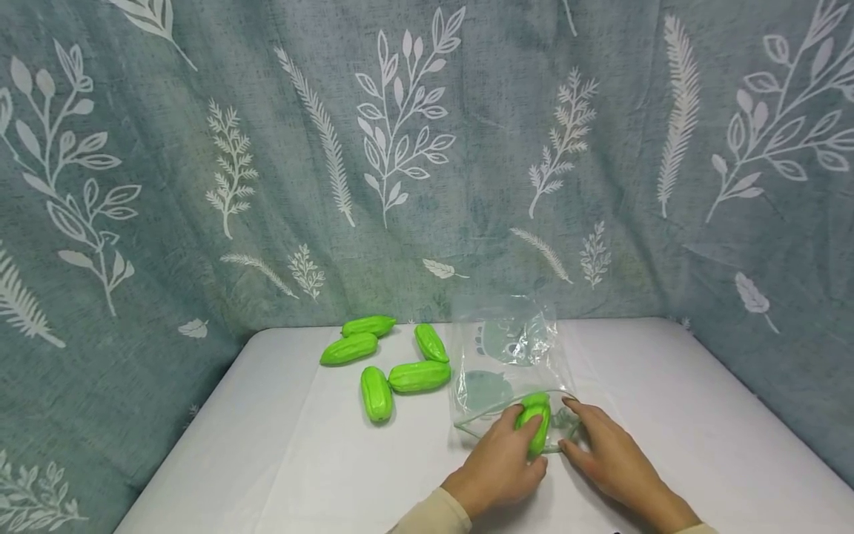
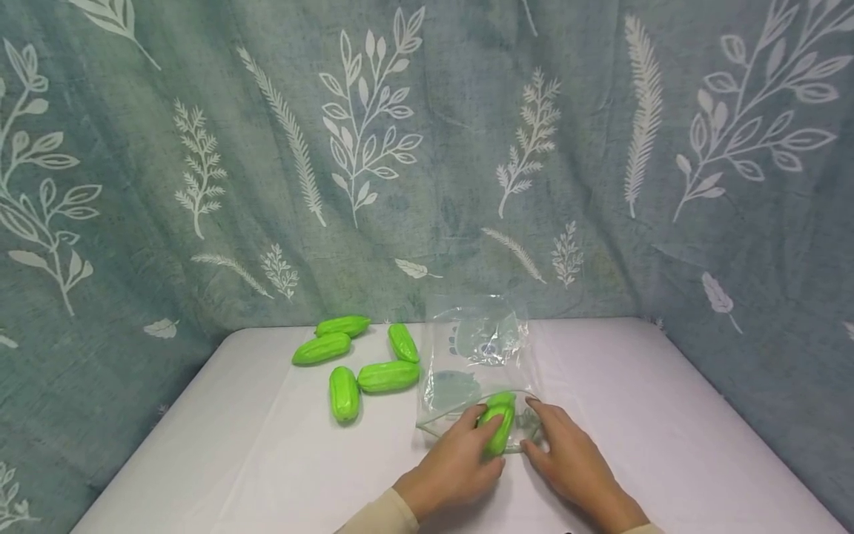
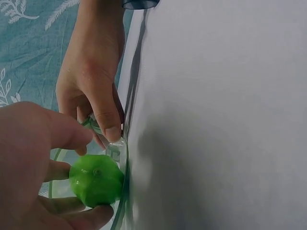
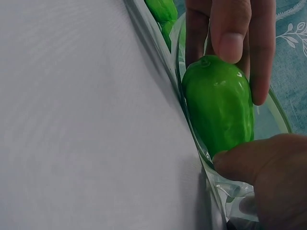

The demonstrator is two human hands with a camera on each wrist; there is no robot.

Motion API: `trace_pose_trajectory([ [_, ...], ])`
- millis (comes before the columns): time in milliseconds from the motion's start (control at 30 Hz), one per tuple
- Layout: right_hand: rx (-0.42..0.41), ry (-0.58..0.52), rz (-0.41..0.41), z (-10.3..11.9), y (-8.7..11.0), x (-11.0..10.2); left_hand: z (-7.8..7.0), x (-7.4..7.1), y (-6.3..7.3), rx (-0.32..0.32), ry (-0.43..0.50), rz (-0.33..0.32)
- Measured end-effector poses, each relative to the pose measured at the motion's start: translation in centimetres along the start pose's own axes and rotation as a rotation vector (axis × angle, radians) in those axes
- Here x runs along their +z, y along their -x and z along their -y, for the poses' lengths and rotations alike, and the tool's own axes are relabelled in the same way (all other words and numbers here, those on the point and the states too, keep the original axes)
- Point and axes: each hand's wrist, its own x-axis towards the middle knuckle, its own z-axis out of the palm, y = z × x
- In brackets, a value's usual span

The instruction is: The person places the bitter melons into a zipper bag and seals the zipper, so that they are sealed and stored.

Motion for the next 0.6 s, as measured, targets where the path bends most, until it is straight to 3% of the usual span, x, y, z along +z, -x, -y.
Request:
trace_pose_trajectory([
  [300, 0.027, -0.010, 0.016, -0.3, 0.3, -0.2, -0.4, -0.1, 0.3, 0.044, -0.031, 0.015],
  [433, 0.032, -0.015, 0.012, -0.4, 0.4, -0.2, -0.4, -0.1, 0.6, 0.113, -0.076, -0.067],
  [600, 0.019, -0.010, 0.009, -0.3, 0.3, -0.1, -0.2, -0.1, 1.1, 0.244, -0.145, -0.196],
])
